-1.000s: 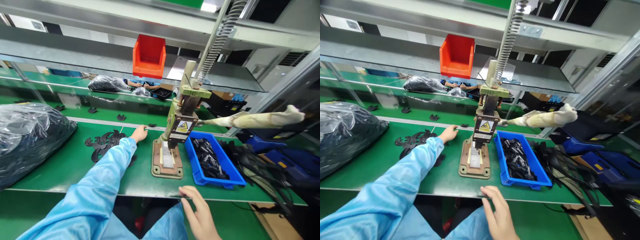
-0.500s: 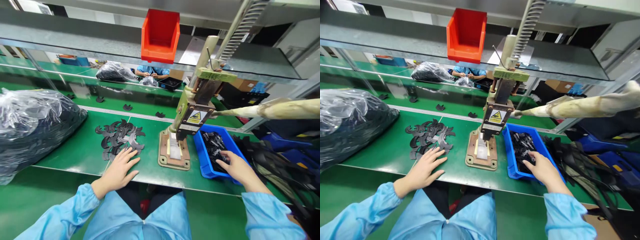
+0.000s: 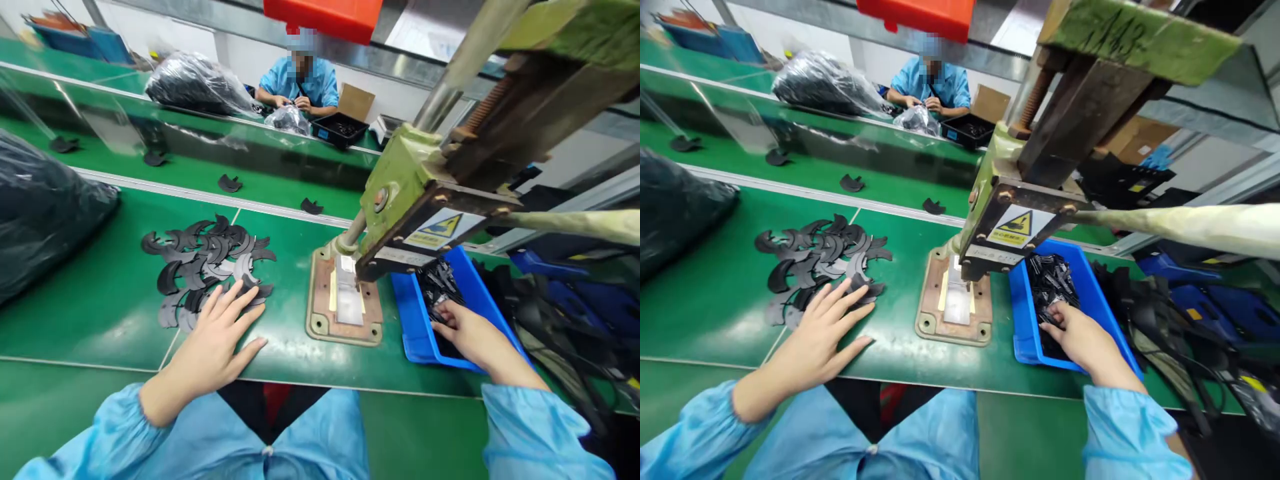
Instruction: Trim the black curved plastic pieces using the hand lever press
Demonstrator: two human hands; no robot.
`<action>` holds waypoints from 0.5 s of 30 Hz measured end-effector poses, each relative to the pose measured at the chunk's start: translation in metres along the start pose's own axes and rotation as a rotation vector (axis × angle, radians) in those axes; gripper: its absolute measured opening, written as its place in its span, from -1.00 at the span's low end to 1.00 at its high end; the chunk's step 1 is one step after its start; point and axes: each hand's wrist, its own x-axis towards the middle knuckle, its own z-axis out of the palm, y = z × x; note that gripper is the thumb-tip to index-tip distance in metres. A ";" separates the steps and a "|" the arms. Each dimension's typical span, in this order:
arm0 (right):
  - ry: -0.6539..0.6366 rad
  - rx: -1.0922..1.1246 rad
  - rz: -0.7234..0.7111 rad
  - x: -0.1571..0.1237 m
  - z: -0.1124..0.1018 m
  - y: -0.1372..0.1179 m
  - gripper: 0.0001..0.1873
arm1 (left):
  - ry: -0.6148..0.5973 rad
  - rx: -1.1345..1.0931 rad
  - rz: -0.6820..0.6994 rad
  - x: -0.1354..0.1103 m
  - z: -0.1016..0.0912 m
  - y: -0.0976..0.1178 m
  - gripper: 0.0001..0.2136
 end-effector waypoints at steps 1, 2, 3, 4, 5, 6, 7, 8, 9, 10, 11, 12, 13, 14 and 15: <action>-0.030 0.014 -0.006 -0.001 -0.002 -0.003 -0.67 | 0.007 0.000 -0.001 0.000 0.001 0.000 -0.49; -0.037 0.020 0.000 -0.002 -0.004 -0.006 -0.68 | 0.012 0.000 0.000 0.000 0.001 0.000 -0.50; -0.020 0.013 0.020 -0.003 -0.006 -0.009 -0.67 | 0.016 -0.001 0.003 0.000 0.001 0.000 -0.50; -0.012 -0.001 0.043 -0.004 -0.008 -0.013 -0.67 | 0.018 -0.003 0.006 0.000 0.001 0.000 -0.51; -0.010 -0.024 0.070 -0.006 -0.010 -0.017 -0.65 | 0.022 -0.005 0.011 0.000 0.001 0.000 -0.51; -0.009 -0.053 0.096 -0.007 -0.012 -0.021 -0.63 | 0.028 -0.006 0.015 0.000 0.001 0.000 -0.51; -0.007 -0.083 0.117 -0.009 -0.014 -0.025 -0.62 | 0.033 -0.006 0.020 0.001 0.001 0.000 -0.51; -0.005 -0.107 0.130 -0.010 -0.016 -0.028 -0.61 | 0.038 -0.005 0.024 0.001 0.000 0.000 -0.51; 0.002 -0.123 0.139 -0.011 -0.017 -0.031 -0.59 | 0.043 -0.003 0.027 0.001 0.000 0.000 -0.52; 0.009 -0.129 0.147 -0.012 -0.018 -0.032 -0.58 | 0.047 -0.003 0.027 0.001 -0.001 0.000 -0.52; 0.019 -0.132 0.159 -0.013 -0.019 -0.033 -0.56 | 0.049 -0.003 0.025 0.001 -0.001 0.000 -0.53; 0.017 -0.133 0.172 -0.014 -0.019 -0.033 -0.54 | 0.050 -0.004 0.019 0.001 -0.002 0.001 -0.53; 0.012 -0.135 0.180 -0.015 -0.019 -0.032 -0.51 | 0.051 -0.006 0.013 0.001 -0.002 0.001 -0.53; 0.026 -0.149 0.178 -0.015 -0.018 -0.030 -0.49 | 0.052 -0.008 0.006 0.001 -0.003 0.002 -0.53; 0.065 -0.172 0.167 -0.015 -0.018 -0.029 -0.47 | 0.051 -0.009 -0.001 0.000 -0.003 0.002 -0.53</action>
